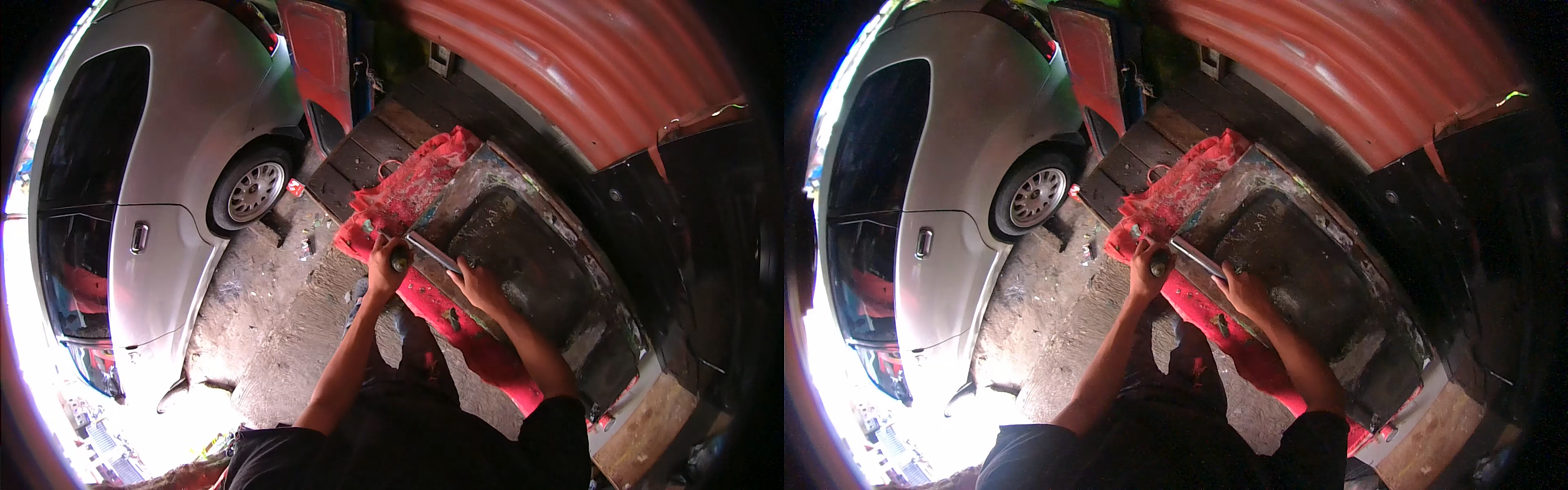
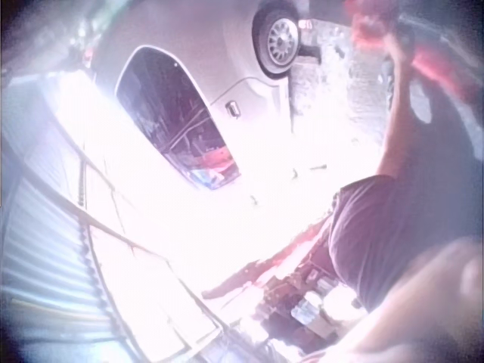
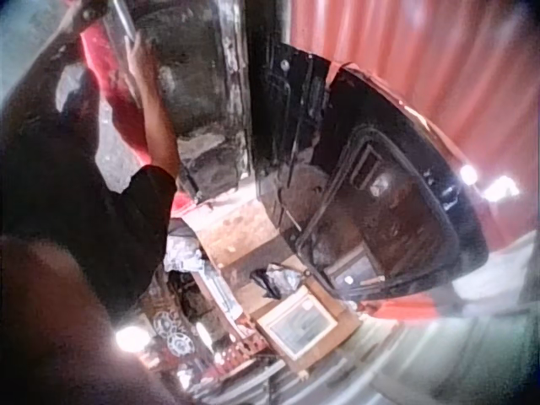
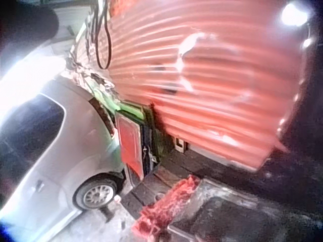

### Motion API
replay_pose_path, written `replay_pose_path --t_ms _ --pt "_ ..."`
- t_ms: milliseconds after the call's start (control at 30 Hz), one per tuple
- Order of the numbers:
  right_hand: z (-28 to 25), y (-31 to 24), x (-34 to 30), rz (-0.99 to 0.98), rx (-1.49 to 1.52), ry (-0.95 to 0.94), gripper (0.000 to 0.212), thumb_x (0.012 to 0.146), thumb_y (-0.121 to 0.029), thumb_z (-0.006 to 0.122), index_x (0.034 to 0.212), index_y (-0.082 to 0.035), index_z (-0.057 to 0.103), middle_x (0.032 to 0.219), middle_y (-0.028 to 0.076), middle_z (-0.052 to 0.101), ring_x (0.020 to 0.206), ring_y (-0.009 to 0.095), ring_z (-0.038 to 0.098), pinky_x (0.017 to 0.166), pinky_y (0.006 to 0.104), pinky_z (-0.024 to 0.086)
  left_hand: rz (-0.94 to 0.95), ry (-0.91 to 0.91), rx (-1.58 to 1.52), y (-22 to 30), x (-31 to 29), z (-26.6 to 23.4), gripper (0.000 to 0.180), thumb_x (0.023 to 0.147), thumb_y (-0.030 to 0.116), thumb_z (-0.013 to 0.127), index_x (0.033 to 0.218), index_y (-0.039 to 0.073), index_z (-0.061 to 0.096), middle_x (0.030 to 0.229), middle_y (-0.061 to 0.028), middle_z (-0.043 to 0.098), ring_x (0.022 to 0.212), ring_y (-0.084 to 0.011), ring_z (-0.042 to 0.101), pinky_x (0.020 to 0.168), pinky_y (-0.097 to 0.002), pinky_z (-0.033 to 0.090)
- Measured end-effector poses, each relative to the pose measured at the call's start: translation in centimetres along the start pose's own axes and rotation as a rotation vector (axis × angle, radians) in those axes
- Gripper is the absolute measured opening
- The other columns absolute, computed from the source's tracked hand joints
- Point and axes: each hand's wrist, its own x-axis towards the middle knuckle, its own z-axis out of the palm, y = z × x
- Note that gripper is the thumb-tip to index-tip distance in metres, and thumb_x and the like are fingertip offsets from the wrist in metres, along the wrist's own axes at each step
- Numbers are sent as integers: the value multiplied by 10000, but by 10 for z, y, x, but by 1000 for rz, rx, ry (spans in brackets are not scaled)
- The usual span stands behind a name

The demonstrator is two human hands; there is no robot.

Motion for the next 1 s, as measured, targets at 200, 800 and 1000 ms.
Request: replay_pose_path --t_ms 200,800,1000 --pt "14 24 28 312 228 217 469 961 -470 493 1139 -41 555 737 252 625 717 456 624 591 513 491 89 -27 200 14 1 -6 235 697 170 764 877 87 636 877 -133 528 886 -324 542 736 -438 440" --pt "55 29 -73 564 756 448 424 944 -414 561 969 8 581 686 142 590 563 256 592 555 401 448 285 -320 41 55 -9 82 534 620 48 678 1132 91 531 967 -145 472 951 -351 461 851 -426 380" --pt "51 21 -80 622 991 334 306 952 -370 581 912 -77 500 472 -26 407 316 75 381 288 257 292 250 -262 110 31 6 89 485 682 64 657 1131 23 476 994 -170 490 1001 -364 470 868 -444 357"
